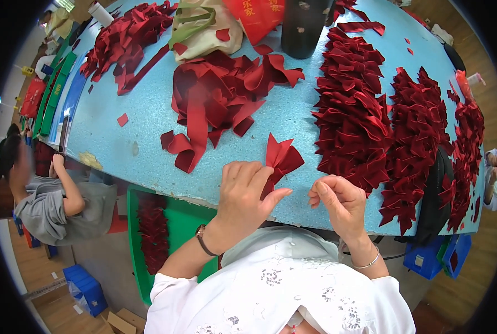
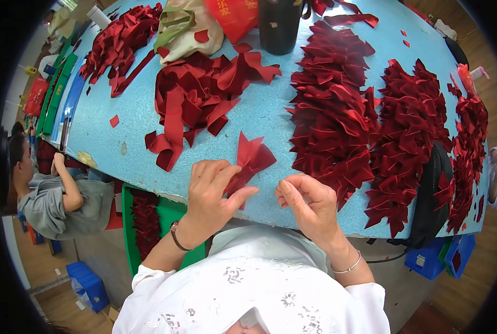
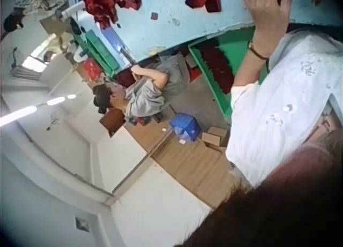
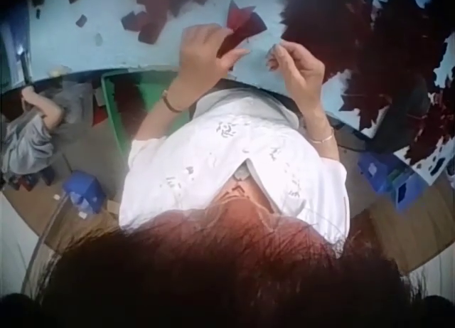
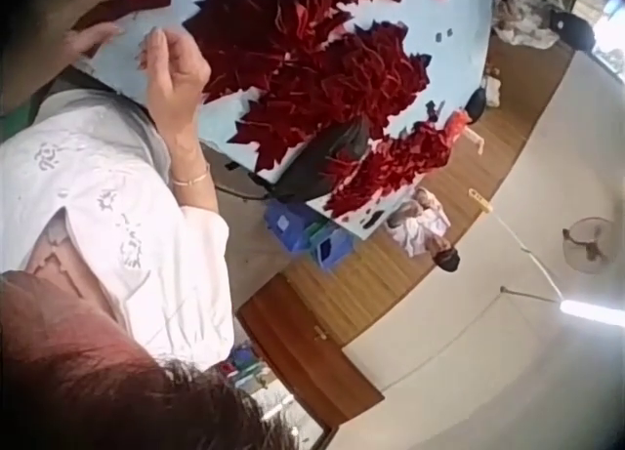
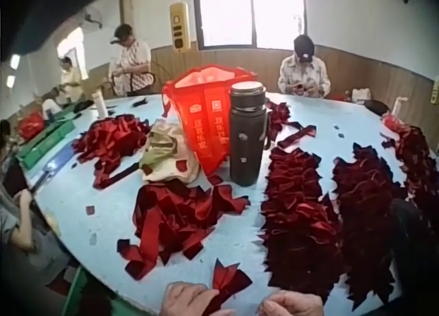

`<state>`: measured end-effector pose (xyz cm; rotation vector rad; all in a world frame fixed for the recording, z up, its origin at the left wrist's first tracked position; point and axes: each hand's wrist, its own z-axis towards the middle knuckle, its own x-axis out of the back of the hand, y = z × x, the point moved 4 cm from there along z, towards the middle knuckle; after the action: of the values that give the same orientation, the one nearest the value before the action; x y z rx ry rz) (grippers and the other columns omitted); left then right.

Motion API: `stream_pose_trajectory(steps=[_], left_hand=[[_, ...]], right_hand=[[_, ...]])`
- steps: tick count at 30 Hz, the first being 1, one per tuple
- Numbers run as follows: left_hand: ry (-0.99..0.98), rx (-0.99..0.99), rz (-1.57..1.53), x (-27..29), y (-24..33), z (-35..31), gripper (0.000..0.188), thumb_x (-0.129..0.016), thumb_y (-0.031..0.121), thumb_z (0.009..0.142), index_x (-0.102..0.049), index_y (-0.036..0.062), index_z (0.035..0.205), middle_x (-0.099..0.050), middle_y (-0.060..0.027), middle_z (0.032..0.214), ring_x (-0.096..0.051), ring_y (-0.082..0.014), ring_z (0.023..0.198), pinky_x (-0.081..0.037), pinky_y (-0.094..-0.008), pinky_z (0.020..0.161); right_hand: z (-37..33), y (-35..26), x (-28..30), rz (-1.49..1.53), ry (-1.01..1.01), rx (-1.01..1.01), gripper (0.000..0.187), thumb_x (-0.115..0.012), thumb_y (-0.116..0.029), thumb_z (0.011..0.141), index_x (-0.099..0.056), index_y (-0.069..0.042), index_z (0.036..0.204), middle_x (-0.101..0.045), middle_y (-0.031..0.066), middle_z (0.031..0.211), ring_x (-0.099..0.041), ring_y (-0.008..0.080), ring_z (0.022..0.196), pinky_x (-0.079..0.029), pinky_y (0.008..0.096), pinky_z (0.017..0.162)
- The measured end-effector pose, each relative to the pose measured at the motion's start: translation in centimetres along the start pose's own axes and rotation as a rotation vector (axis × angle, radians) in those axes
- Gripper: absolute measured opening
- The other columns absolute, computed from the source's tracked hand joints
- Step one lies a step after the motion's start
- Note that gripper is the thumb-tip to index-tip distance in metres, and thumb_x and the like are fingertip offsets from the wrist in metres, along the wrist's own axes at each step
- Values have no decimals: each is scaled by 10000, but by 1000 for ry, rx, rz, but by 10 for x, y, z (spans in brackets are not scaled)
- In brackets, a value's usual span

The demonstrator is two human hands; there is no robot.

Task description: Assembling red fabric bows by hand at a factory workbench.

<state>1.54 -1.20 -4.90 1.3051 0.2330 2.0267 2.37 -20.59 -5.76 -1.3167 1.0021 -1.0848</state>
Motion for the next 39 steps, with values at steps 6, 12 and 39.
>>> stream_pose_trajectory(steps=[6,12,39], left_hand=[[-107,61,146,-17,5,4,493,-817,194,679,-576,6,1065,-571,-125,960,-513,-305,917,-386,-409,826],[-200,116,225,-19,12,9,469,-816,163,676,-594,5,1059,-621,-135,974,-554,-310,943,-406,-410,862],[-278,191,5,26,-36,17,411,-685,15,800,-568,-43,1190,-660,-151,1054,-631,-270,931,-492,-364,832]], right_hand=[[-12,4,13,7,-14,31,176,-560,-92,972,-636,46,894,-666,78,800,-638,114,676,-539,243,592],[-22,8,24,50,-15,42,160,-560,-82,968,-639,37,898,-669,68,781,-638,105,665,-530,227,582],[-19,10,9,-43,-66,21,151,-569,-68,953,-636,46,879,-676,78,783,-646,114,669,-524,228,580]])
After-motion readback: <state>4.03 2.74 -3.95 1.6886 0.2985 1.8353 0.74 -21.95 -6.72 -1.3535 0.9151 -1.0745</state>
